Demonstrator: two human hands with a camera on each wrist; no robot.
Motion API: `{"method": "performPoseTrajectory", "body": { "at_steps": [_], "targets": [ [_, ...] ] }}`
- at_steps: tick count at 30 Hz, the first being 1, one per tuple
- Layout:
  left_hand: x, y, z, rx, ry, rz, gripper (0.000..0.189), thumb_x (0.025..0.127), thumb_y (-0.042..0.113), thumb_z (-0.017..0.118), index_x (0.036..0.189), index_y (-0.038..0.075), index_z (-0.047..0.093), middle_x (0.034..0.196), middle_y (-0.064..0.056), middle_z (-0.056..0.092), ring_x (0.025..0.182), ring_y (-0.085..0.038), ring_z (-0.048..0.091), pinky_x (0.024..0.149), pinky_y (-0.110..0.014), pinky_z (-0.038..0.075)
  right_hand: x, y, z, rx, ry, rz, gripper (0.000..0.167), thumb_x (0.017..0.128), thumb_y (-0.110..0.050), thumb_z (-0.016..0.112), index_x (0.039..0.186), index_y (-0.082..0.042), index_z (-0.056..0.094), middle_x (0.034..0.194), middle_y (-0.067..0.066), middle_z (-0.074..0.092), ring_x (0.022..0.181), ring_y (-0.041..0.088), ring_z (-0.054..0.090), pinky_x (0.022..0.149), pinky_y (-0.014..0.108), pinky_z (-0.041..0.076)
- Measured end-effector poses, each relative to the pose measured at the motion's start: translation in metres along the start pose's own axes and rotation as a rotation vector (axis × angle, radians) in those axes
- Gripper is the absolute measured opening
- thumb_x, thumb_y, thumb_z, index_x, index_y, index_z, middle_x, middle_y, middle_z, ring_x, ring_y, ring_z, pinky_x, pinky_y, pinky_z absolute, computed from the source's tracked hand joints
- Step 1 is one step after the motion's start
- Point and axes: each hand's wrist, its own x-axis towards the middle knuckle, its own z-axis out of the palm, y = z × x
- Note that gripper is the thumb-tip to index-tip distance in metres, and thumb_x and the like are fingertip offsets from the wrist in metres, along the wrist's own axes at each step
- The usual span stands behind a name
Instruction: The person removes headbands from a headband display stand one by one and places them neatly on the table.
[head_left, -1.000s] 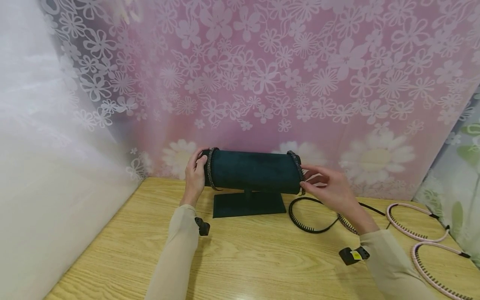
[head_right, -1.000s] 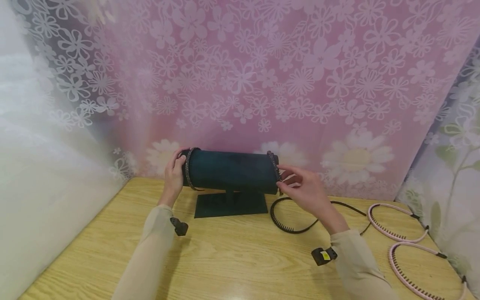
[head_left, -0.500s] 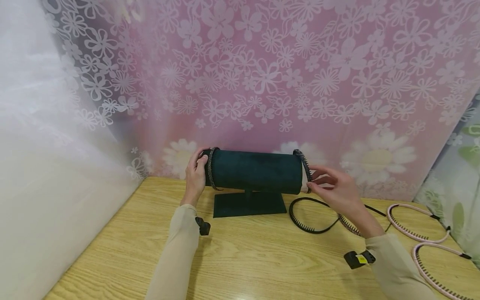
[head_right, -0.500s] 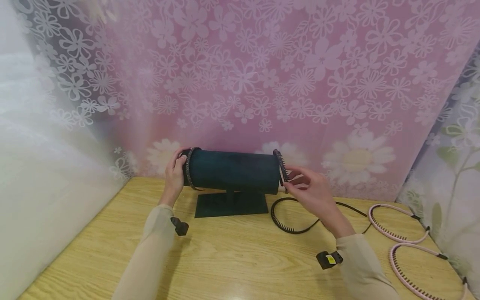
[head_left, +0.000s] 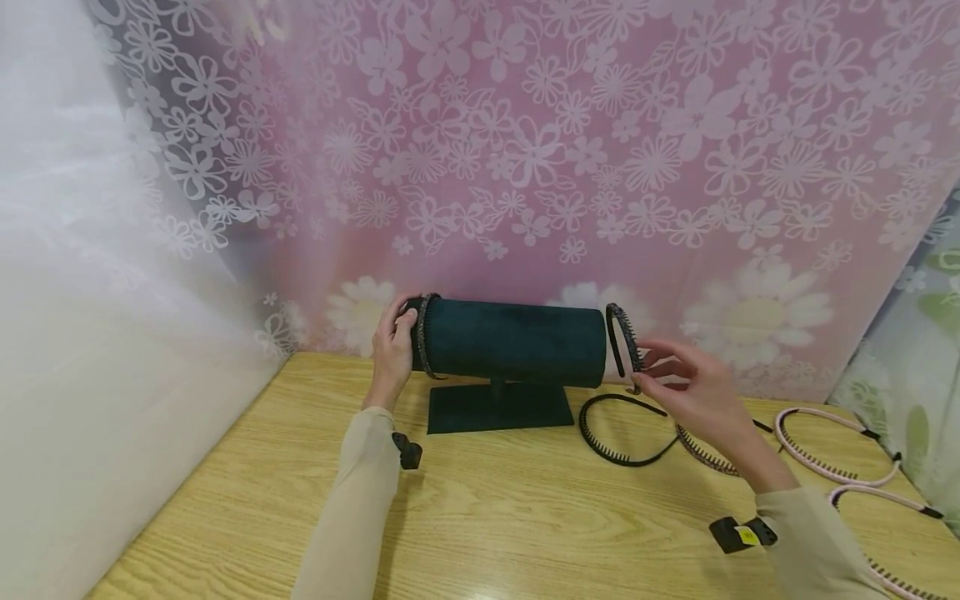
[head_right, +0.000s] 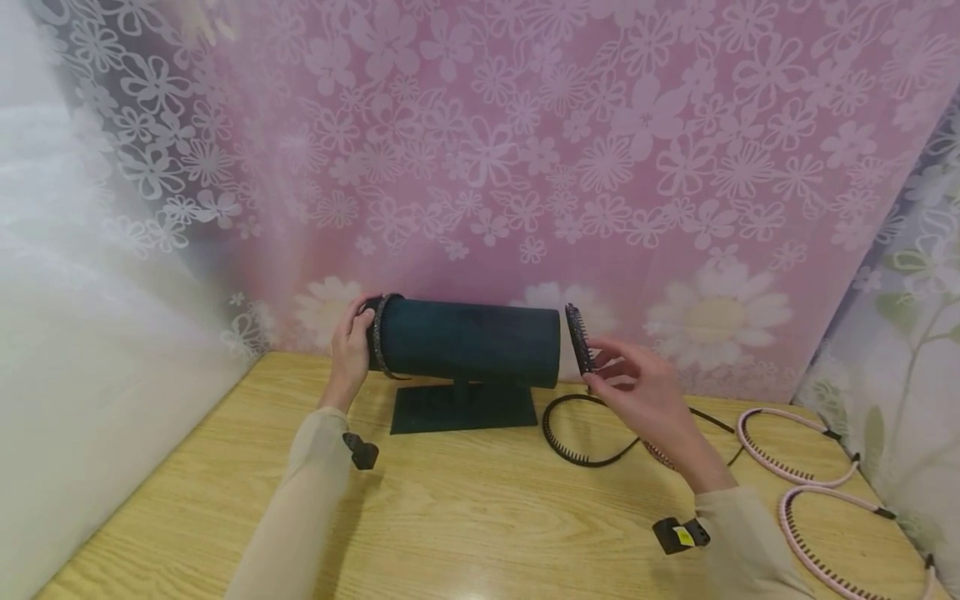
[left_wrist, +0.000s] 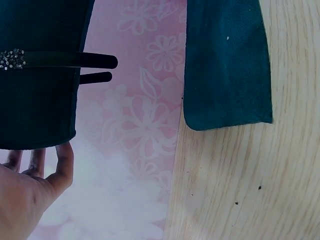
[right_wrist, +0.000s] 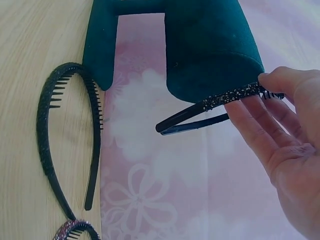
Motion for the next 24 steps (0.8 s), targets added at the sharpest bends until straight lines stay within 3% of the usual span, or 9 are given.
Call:
{"method": "performPoseTrajectory", "body": {
  "at_steps": [12, 24],
  "targets": [
    [0.000, 0.001, 0.000, 0.007, 0.004, -0.011, 0.048, 0.107, 0.042, 0.043, 0.147, 0.019, 0.055, 0.152, -0.006, 0.051, 0.138, -0.028, 0.049, 0.118, -0.053, 0.036, -0.020, 0.000, -0.011, -0.035, -0.003, -0.080, 0.053, 0.079, 0.015, 0.077, 0.128, -0.001, 0.068, 0.092, 0.009, 0.069, 0.082, -0.010, 0.066, 0.070, 0.010, 0.054],
    [-0.001, 0.002, 0.000, 0.004, 0.002, -0.019, 0.047, 0.107, 0.041, 0.042, 0.148, 0.019, 0.054, 0.153, -0.005, 0.051, 0.139, -0.028, 0.049, 0.119, -0.053, 0.036, -0.046, -0.003, -0.018, -0.093, -0.044, -0.050, 0.053, 0.077, 0.010, 0.081, 0.126, -0.008, 0.070, 0.090, 0.000, 0.068, 0.081, -0.009, 0.067, 0.067, 0.011, 0.055]
  ]
}}
